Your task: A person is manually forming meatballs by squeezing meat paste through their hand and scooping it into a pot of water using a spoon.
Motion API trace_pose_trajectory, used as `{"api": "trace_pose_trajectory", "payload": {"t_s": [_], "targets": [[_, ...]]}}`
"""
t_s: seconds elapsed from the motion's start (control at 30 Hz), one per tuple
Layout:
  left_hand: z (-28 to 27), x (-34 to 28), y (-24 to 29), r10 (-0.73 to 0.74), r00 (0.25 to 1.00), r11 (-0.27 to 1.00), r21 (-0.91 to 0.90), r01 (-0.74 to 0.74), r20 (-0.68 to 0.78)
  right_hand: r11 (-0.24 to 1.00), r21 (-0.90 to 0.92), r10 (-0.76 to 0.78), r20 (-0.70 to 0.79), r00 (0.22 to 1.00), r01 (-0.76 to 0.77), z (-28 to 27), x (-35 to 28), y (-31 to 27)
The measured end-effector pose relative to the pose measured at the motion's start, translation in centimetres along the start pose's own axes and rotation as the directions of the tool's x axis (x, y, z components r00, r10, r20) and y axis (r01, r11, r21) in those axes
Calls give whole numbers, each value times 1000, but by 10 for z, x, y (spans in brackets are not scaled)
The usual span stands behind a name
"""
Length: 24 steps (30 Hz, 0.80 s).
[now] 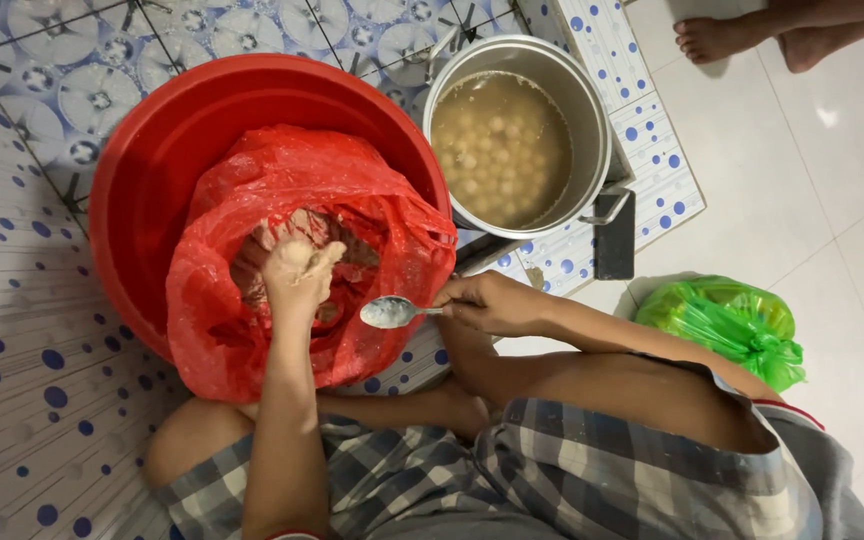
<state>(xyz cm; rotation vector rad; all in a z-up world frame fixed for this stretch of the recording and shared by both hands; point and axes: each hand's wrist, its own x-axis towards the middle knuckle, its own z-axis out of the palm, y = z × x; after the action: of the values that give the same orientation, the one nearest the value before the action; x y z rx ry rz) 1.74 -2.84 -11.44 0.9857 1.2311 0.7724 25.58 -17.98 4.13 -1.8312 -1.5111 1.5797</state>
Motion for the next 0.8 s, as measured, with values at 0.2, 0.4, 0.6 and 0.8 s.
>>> {"api": "trace_pose_trajectory", "payload": {"t_s": [0.2,0.4,0.6,0.8], "targets": [[6,-10,8,427,904,884,217,-413,-18,1000,23,-9,4,1000,9,0,0,-3],[-7,10,6,-129,991,988,-79,131,22,997,74,-3,26,1000,1,-1,-2,-10],[-5,-1,24,-144,988,983,104,149,-49,993,121,-3,41,999,-2,-2,-2,-12],[-10,-8,9,99,995,971,-221,-90,33,989,149,7,44,999,-13,-2,-3,-12]]}}
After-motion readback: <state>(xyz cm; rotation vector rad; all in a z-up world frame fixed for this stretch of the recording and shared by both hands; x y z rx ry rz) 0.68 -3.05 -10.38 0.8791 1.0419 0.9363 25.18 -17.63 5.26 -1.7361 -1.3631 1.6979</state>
